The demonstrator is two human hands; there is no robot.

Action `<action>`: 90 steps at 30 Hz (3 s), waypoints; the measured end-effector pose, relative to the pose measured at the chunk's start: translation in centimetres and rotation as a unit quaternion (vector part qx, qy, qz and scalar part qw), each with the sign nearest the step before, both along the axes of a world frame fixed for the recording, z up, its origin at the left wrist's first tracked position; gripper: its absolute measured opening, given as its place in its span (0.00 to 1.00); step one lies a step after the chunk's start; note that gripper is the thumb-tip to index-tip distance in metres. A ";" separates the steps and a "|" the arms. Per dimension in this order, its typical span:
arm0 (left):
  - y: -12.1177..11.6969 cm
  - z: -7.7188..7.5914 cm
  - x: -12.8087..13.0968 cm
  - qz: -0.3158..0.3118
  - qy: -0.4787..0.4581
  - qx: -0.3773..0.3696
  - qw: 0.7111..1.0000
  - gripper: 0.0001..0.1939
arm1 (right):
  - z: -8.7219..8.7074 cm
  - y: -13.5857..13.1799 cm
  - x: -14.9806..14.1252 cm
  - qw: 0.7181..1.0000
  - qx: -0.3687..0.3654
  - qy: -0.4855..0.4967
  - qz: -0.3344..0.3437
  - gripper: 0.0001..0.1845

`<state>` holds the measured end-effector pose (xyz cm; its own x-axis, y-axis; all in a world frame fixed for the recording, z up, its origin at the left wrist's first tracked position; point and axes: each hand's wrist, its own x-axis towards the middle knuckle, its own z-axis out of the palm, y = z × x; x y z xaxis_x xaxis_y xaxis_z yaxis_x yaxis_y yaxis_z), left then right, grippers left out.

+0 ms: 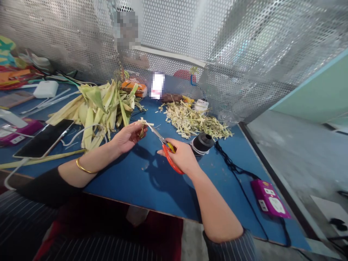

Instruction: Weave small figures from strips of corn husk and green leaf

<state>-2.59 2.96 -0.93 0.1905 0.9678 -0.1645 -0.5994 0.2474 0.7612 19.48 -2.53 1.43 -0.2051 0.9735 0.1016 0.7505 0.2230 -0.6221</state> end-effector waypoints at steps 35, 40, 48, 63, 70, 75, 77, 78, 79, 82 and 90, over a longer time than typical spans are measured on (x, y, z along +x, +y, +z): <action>0.2 -0.2 0.2 0.006 0.027 -0.005 1.000 0.06 | -0.4 0.4 -0.2 0.958 0.029 -0.280 -0.046 0.30; -0.4 0.0 0.3 -0.014 0.064 0.047 0.997 0.09 | -0.1 -1.3 -1.5 0.937 0.066 -0.331 0.085 0.21; -1.9 0.3 1.6 -0.027 0.216 0.101 0.971 0.13 | -0.1 -0.9 -0.8 0.981 0.116 -0.152 0.008 0.17; -3.2 -0.2 2.4 -0.173 0.353 0.180 0.902 0.10 | -1.0 -0.2 -1.8 0.940 -0.030 0.329 -0.084 0.12; -3.1 0.4 2.1 -0.192 0.380 0.178 0.887 0.10 | -1.0 0.1 -1.8 0.913 -0.045 0.391 -0.109 0.12; -2.9 0.5 1.8 -0.232 0.342 0.197 0.889 0.10 | -0.9 0.1 -1.6 0.916 -0.049 0.384 -0.104 0.12; -2.9 0.5 1.7 -0.239 0.318 0.182 0.899 0.11 | -0.8 0.0 -1.4 0.915 -0.055 0.388 -0.092 0.11; -2.9 0.5 1.7 -0.236 0.308 0.171 0.906 0.14 | -0.7 0.0 -1.2 0.915 -0.056 0.392 -0.084 0.11; -3.0 0.6 1.7 -0.233 0.296 0.156 0.913 0.17 | -0.6 0.0 -1.2 0.914 -0.056 0.394 -0.077 0.11; -3.0 0.5 1.8 -0.230 0.262 0.117 0.930 0.24 | -0.5 -0.1 -1.1 0.917 -0.046 0.390 -0.068 0.11; -3.1 0.6 1.8 -0.184 0.325 0.165 0.913 0.08 | -0.4 -0.1 -1.3 0.921 -0.039 0.378 -0.086 0.14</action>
